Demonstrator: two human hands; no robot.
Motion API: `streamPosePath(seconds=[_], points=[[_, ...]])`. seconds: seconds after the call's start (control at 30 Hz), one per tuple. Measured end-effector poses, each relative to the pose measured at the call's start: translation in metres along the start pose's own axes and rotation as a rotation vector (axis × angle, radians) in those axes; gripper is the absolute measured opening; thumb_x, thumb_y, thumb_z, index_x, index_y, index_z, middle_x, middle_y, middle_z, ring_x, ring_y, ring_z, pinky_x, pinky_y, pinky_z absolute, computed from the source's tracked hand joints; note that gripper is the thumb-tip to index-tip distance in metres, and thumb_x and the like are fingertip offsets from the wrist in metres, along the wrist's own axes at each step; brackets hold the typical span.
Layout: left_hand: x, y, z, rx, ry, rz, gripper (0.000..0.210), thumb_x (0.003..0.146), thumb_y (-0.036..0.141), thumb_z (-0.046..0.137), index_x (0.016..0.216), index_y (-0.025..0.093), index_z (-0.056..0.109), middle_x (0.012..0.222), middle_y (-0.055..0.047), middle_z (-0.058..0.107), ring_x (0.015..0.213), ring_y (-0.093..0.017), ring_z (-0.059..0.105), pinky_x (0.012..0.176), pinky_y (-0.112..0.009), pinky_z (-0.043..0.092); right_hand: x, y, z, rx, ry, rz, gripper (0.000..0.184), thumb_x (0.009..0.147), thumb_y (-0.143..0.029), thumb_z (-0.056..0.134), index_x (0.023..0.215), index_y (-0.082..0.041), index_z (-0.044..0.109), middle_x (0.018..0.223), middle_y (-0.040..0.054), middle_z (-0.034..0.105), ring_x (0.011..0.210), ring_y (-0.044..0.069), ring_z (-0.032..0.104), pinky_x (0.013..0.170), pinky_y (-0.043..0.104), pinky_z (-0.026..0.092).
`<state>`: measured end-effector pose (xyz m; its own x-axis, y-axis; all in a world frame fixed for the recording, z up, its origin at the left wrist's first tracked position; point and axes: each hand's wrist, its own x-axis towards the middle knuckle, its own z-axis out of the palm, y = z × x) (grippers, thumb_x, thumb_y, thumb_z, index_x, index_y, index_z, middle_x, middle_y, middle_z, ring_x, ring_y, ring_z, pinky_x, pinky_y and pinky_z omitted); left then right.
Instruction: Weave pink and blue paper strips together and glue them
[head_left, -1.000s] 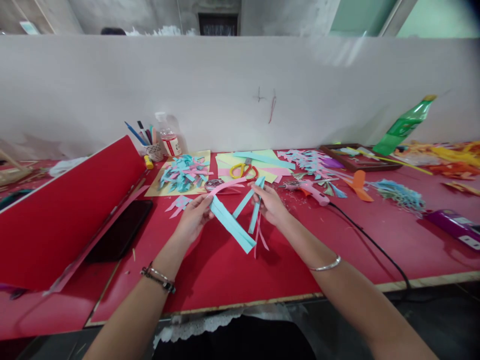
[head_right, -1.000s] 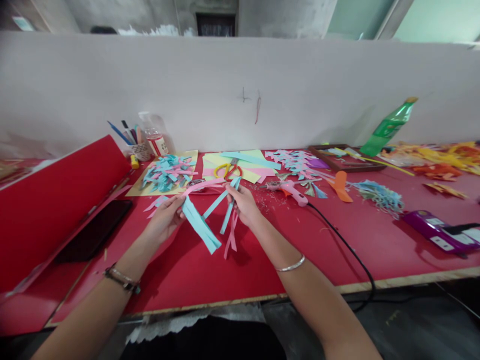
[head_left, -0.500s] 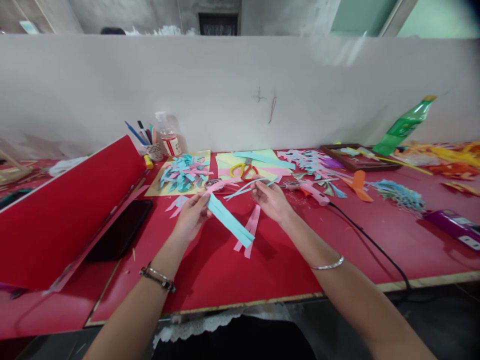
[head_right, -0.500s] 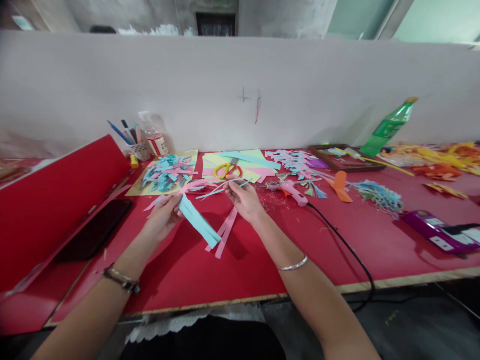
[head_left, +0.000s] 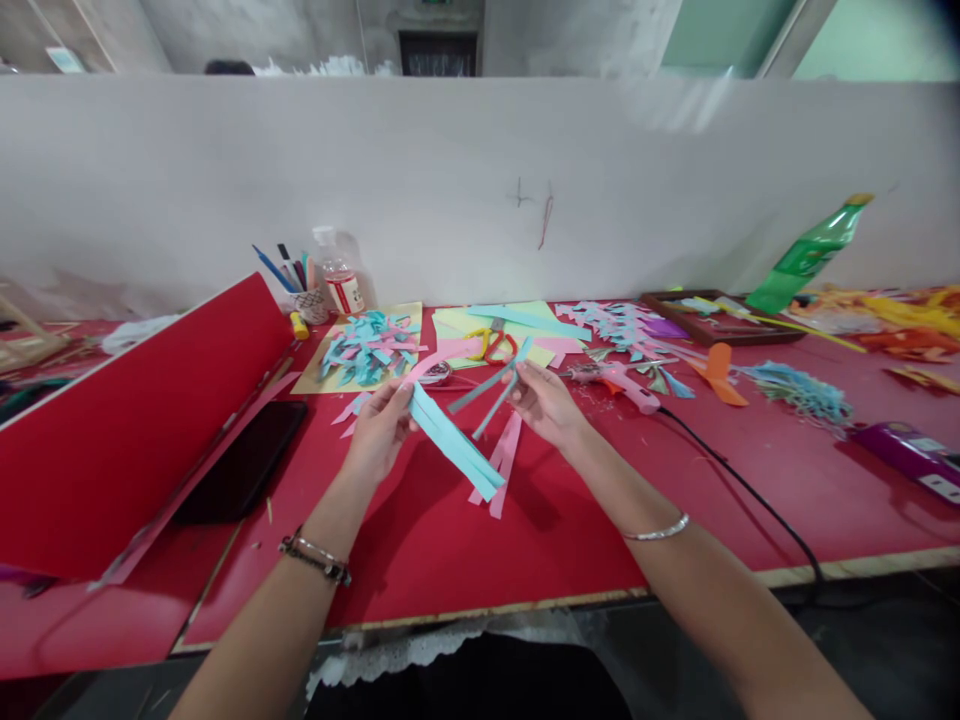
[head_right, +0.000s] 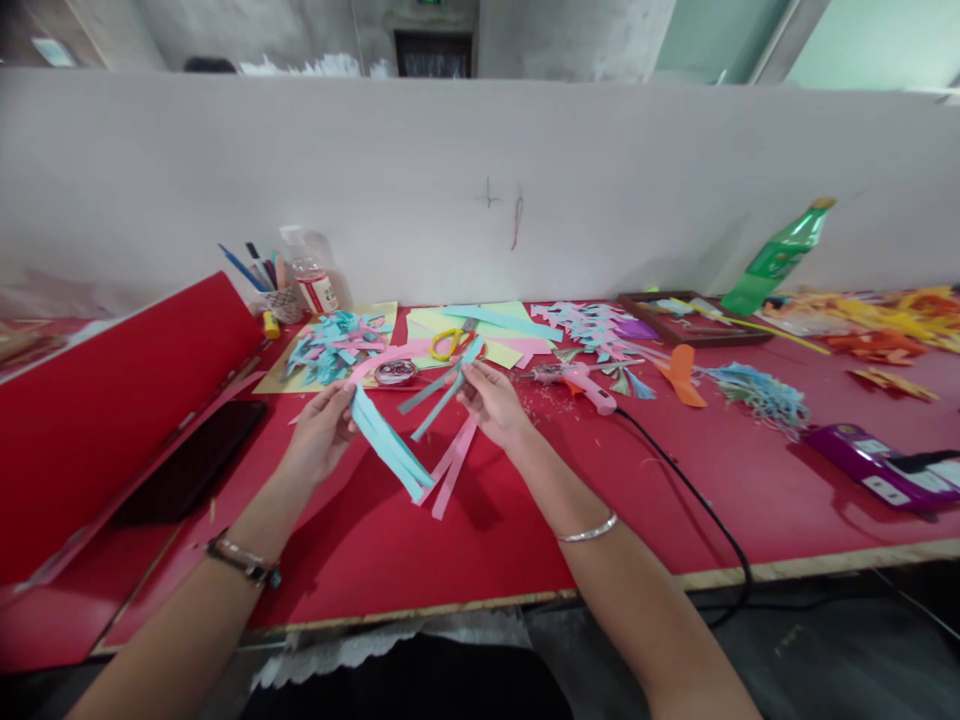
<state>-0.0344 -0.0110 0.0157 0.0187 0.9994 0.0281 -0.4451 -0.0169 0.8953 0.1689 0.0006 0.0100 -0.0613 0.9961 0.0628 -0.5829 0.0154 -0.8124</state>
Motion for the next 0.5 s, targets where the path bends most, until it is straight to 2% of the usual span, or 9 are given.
streamPosePath(seconds=[0.1, 0.3, 0.5], points=[[-0.0017, 0.0007, 0.0016, 0.015, -0.025, 0.001, 0.021, 0.057, 0.027, 0.069, 0.069, 0.015, 0.056, 0.046, 0.009, 0.048, 0.035, -0.001, 0.041, 0.033, -0.010, 0.033, 0.0001, 0.0012, -0.0003, -0.051, 0.037, 0.019, 0.021, 0.060, -0.030, 0.067, 0.076, -0.017, 0.063, 0.052, -0.0051, 0.058, 0.040, 0.003, 0.043, 0.038, 0.014, 0.035], [-0.0047, 0.0007, 0.0033, 0.086, -0.104, -0.004, 0.018, 0.061, 0.028, 0.067, 0.067, 0.015, 0.056, 0.047, 0.008, 0.050, 0.036, -0.001, 0.043, 0.033, -0.010, 0.034, 0.0017, 0.0057, -0.0021, -0.068, 0.057, 0.055, 0.020, 0.058, -0.032, 0.068, 0.071, -0.017, 0.061, 0.049, -0.0051, 0.055, 0.039, 0.003, 0.040, 0.039, 0.017, 0.033], [-0.0043, -0.0019, 0.0016, 0.127, -0.152, -0.017, 0.019, 0.062, 0.031, 0.066, 0.069, 0.015, 0.057, 0.049, 0.007, 0.052, 0.037, -0.002, 0.045, 0.033, -0.011, 0.034, 0.0021, 0.0067, -0.0024, -0.024, 0.017, 0.055, 0.021, 0.058, -0.030, 0.068, 0.059, -0.015, 0.054, 0.046, -0.0061, 0.050, 0.039, 0.002, 0.038, 0.041, 0.016, 0.032]])
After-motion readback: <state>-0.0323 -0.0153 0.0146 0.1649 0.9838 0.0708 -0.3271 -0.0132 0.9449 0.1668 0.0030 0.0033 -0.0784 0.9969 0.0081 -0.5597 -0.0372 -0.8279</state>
